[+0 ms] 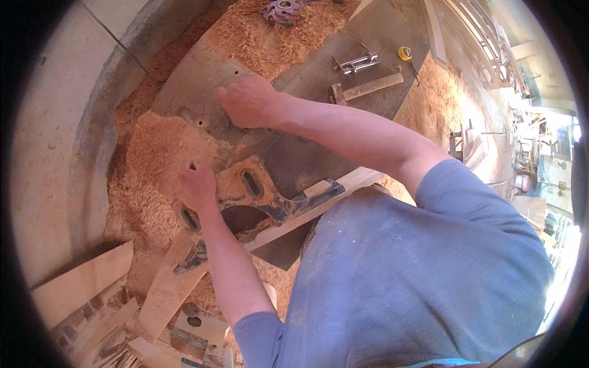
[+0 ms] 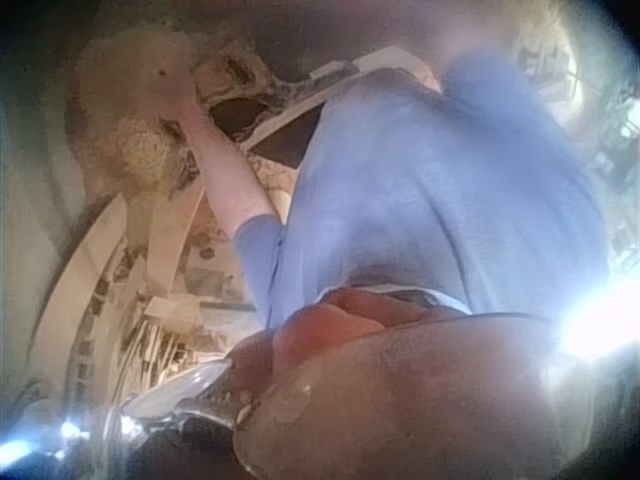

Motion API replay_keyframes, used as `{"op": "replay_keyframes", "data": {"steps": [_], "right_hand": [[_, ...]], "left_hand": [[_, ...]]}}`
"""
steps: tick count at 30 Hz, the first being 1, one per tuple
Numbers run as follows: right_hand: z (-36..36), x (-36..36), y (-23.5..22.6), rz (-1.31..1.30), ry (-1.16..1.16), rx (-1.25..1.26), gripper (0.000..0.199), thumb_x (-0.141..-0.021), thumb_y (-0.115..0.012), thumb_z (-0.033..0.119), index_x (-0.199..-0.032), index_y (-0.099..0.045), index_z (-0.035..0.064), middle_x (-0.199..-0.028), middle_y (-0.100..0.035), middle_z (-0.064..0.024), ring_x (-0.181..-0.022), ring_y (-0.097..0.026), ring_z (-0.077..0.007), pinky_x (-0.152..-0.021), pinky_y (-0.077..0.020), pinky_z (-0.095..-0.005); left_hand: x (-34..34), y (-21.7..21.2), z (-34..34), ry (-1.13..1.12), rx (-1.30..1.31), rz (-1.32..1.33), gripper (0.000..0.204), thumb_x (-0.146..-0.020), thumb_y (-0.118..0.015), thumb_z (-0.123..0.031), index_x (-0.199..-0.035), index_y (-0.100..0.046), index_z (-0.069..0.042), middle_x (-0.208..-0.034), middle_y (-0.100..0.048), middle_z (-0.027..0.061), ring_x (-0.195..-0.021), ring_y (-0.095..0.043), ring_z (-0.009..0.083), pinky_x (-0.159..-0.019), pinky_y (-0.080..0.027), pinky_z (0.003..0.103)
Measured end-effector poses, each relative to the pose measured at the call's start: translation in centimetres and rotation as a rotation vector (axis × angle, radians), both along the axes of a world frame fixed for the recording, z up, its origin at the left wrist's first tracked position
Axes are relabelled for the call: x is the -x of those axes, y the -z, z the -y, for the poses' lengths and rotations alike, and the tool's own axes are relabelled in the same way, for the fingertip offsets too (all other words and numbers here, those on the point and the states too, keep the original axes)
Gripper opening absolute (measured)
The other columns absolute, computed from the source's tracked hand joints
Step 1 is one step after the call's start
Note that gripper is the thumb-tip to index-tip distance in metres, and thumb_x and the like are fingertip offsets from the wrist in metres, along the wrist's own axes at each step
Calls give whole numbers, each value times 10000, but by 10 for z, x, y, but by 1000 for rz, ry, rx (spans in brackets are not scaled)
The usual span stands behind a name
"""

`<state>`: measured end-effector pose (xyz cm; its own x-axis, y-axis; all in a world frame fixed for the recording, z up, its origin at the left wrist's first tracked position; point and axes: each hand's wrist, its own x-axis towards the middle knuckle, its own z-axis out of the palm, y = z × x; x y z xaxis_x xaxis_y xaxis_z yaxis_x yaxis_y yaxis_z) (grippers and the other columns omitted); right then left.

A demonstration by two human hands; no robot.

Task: The person assembles mechanical components on a workbench, using a wrench and hammer to tighten and secure parts. They handle metal plates, bolts, and a circular saw blade, positioning and fastening them together.

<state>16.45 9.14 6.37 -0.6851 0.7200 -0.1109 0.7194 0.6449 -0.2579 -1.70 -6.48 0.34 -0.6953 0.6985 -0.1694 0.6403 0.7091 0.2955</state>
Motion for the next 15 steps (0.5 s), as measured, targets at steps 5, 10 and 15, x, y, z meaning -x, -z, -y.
{"op": "replay_keyframes", "data": {"steps": [5, 10, 15], "right_hand": [[-1, -5, -23, 9, 45, 101, 228, -866, -669, 207, -953, -777, 26, -968, -779, -190, -983, -759, -368, -815, -602, -470], [-3, -7, -6, -22, -85, -27, 284, -911, -647, 280, -965, -793, 43, -981, -781, -182, -980, -759, -368, -824, -598, -480], [-6, -9, -13, 3, 18, 96, 256, -854, -673, 251, -951, -789, 44, -946, -775, -188, -961, -757, -372, -794, -601, -483]], "left_hand": [[0, 0, -1, 9, 31, 22, 375, -942, -583, -359, -1023, -791, -57, -1021, -753, 222, -983, -714, 438, -853, -536, 526], [-2, -2, -2, 10, 4, -19, 375, -932, -584, -359, -1009, -789, -54, -1015, -751, 228, -968, -716, 440, -840, -536, 530], [-2, 4, -2, 6, -2, -34, 370, -930, -579, -355, -1001, -792, -62, -991, -752, 228, -948, -718, 442, -834, -536, 534]]}}
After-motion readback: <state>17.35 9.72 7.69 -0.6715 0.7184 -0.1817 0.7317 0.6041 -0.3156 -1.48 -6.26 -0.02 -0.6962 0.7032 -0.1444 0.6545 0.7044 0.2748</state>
